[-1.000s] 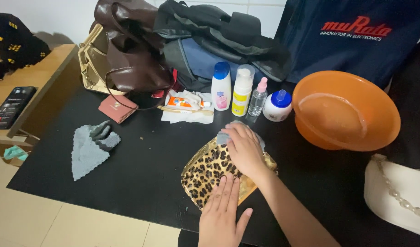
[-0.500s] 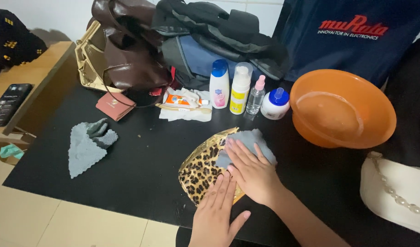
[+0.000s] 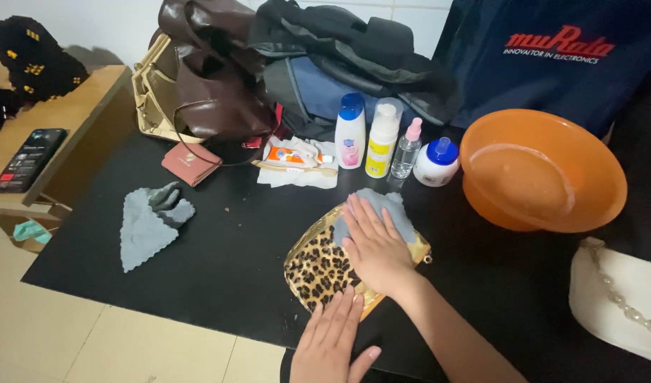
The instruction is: Brushing and wiping a leopard-print pouch to clean it using a small brush and a cloth.
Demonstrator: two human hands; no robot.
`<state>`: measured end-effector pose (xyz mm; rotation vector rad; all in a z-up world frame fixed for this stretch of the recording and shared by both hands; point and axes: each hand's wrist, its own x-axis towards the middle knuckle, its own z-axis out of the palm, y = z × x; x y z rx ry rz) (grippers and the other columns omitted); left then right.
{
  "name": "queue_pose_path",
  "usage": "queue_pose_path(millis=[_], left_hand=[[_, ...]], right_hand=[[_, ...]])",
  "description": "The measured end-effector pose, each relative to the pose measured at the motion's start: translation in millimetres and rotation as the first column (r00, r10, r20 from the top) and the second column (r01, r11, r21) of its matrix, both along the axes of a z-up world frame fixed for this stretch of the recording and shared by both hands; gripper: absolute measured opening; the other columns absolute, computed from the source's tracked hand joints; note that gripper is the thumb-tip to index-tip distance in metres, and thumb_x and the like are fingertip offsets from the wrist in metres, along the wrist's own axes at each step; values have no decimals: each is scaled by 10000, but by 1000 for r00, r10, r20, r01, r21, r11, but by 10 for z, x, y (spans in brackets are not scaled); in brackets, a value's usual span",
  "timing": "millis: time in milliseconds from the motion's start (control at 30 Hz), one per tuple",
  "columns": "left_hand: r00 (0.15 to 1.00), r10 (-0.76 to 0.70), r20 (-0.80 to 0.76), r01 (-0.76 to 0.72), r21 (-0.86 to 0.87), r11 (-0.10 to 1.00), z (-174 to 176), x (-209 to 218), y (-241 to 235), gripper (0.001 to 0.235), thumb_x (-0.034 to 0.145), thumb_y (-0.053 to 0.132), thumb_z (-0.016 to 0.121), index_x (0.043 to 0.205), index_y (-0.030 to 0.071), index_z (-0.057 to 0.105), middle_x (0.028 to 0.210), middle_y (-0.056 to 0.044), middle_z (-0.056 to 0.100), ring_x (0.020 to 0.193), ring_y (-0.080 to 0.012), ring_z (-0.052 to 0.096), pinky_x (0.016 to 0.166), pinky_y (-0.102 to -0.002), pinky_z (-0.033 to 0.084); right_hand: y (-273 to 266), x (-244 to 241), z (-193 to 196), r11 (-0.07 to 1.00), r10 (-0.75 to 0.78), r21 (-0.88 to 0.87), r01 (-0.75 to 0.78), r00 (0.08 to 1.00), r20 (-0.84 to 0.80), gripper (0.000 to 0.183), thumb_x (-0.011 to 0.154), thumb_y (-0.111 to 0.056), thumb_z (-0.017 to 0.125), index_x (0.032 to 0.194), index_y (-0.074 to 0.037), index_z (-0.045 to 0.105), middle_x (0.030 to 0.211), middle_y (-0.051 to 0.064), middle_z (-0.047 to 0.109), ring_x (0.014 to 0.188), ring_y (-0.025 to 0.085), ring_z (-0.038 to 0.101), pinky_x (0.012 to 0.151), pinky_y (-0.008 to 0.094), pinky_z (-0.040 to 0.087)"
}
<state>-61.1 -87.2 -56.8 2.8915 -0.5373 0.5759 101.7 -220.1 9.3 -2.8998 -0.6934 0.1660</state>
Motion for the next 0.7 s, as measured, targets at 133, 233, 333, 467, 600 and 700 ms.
queue_pose_path(millis=[133,233,333,467,600,700], left_hand=[[999,-46,-26,44,-76,996,61,77,218,720,1030,606,476,1588,157,399,1626,-26,426,1469,-174,408,1214,-421,211],[989,-25,-145,2,-152,988,247,174,336,667,1013,560,540,1528,142,472,1573,-61,479,1449,-203,427,1196,-456,216],[980,24,-196,-67,-216,974,396,283,289,556,1017,485,557,1404,89,597,1479,-107,570,1370,-248,518,1175,-472,275],[979,168,-112,-181,-120,976,142,341,18,579,994,365,567,1436,-7,535,1503,-204,521,1411,-345,467,1174,-458,337],[969,232,-89,-238,-69,969,185,317,-146,674,1052,489,428,1485,-26,450,1557,-237,433,1459,-365,386,1225,-472,257],[987,133,-85,-144,-144,979,289,314,-229,629,1051,532,440,1532,127,455,1592,-214,381,1496,-431,271,1212,-552,162]], right_hand=[[-224,-100,-155,1000,-23,-19,22,999,-45,627,1056,-373,170,1630,-152,50,1724,26,-41,1573,174,-58,1235,432,-45],[-446,-321,-366,995,36,82,-58,968,247,593,1049,-317,309,1603,-116,235,1688,61,184,1552,220,148,1221,460,122],[-619,-527,-258,960,111,215,-178,950,291,569,1019,-216,473,1569,-98,385,1657,87,341,1527,283,299,1195,487,248],[-776,-646,155,883,221,464,-67,932,-286,496,1019,-154,438,1511,-139,501,1643,59,371,1529,213,309,1223,392,191],[-1142,-480,-142,921,167,389,-8,911,-378,393,1043,-268,353,1271,-143,647,1286,62,731,1165,165,706,1009,327,469],[-1271,-334,-257,541,-302,363,759,578,-758,591,871,-181,746,1441,-198,590,1327,18,714,1136,169,710,957,327,564]])
